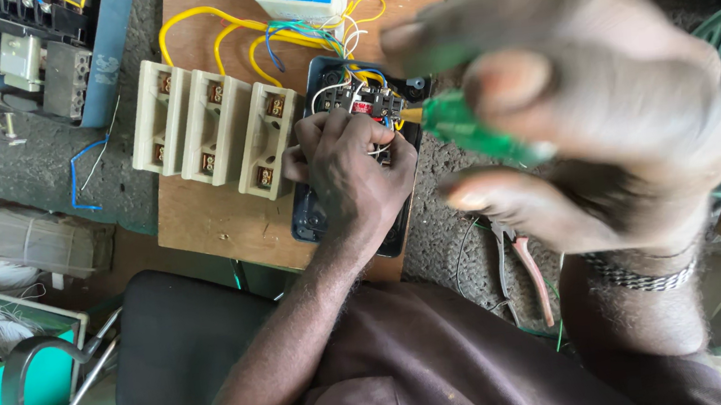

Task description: The person connects wires to a small electrical box containing a relay and other components. They strip wire ends, insert them into terminals, and tighten screws with a screwdriver. The person also uses a multimeter to test connections.

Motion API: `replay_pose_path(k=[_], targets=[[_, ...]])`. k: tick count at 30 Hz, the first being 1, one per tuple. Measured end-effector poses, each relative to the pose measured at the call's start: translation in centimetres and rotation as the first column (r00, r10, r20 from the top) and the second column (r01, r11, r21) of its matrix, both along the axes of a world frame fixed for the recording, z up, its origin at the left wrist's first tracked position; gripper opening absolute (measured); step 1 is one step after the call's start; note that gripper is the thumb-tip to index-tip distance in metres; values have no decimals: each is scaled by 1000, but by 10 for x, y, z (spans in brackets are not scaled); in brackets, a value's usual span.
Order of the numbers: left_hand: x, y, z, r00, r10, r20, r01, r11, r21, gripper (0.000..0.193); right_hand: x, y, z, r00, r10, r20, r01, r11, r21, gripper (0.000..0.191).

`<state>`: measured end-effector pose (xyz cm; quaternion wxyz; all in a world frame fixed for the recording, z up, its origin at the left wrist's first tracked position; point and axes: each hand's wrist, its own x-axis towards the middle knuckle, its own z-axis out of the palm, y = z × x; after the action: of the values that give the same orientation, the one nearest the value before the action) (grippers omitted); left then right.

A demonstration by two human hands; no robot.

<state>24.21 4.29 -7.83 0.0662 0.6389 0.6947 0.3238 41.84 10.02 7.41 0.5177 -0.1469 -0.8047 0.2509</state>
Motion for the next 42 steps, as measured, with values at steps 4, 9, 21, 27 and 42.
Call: replay_pose_path(k=[4,9,21,27,42], targets=[[-2,3,1,1000,-17,-7,17,1000,8,24,-2,-2,0,1000,-11,-5,11,1000,5,46],[-3,7,2,1000,-26,-10,26,1000,-9,24,0,-4,0,1000,-28,7,28,1000,-9,46],[-2,1,-1,999,-40,4,40,998,51,25,15,2,-14,999,38,1,-38,999,-8,50],[0,2,0,999,-37,-8,38,997,67,24,14,-6,-5,999,29,28,-26,994,-108,45],[-1,-1,2,994,-50,-93,57,996,75,22,9,-16,6,997,-31,71,44,983,-180,37]])
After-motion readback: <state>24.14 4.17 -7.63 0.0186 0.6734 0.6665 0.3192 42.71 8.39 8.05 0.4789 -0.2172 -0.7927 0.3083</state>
